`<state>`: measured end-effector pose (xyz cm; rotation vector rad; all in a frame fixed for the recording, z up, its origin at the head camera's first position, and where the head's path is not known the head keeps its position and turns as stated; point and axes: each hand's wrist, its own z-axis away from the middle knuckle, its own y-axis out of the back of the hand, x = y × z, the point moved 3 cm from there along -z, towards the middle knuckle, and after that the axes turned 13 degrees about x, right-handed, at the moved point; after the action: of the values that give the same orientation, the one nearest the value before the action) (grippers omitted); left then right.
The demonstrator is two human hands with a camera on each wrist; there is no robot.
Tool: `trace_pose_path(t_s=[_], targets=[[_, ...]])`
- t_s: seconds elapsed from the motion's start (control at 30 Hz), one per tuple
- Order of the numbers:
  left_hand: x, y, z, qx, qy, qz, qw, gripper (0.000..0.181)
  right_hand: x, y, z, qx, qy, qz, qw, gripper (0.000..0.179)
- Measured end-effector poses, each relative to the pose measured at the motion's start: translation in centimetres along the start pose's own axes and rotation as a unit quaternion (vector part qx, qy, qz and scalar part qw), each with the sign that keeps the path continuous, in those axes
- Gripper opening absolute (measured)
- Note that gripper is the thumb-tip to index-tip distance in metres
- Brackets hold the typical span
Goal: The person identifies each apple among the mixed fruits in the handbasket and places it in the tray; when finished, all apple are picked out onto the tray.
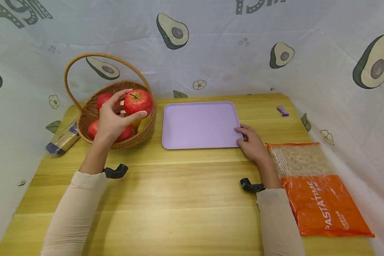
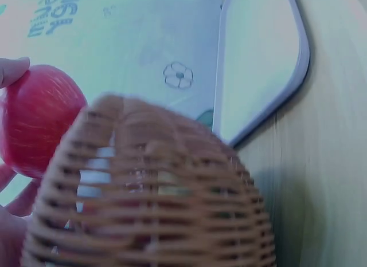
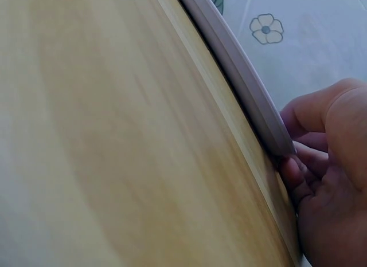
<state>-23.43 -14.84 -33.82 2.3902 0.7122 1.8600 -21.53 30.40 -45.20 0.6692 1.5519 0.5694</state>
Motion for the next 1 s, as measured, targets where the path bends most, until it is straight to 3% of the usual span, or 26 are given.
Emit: trace_pose_path(t_s=[0.27, 0.4, 0.63, 0.77, 0.83, 1.0], targets=[[1.2, -3.0, 1.3, -0.010, -0.022, 0.029, 0.9993, 0.075, 0.0, 0.1, 0.0, -0.001, 0.006, 0.000, 1.0000, 0.048], [1.5, -5.0, 1.8, -0.032, -0.022, 0.044, 0.9983, 0.079, 0.0, 0.0, -0.1, -0.005, 0.007, -0.006, 0.9999, 0.048], [1.6, -7.9, 2.4, -0.040, -0.047, 0.018, 0.9979, 0.085, 0.1, -0.2, -0.1, -0.005, 0.004, -0.002, 1.0000, 0.048], [1.5, -9.6, 2.5, -0.065, -0.047, 0.025, 0.9965, 0.086, 0.1, -0.2, 0.0, -0.002, 0.007, 0.000, 1.0000, 0.048], [1.2, -10.5, 2.5, -0.073, -0.041, 0.014, 0.9964, 0.087, 0.1, -0.2, 0.1, -0.003, 0.006, -0.001, 1.0000, 0.048], [-0.2, -12.7, 2.2, -0.077, -0.037, -0.064, 0.9943, 0.088, 0.0, -0.2, 0.0, -0.003, 0.005, -0.004, 1.0000, 0.048]])
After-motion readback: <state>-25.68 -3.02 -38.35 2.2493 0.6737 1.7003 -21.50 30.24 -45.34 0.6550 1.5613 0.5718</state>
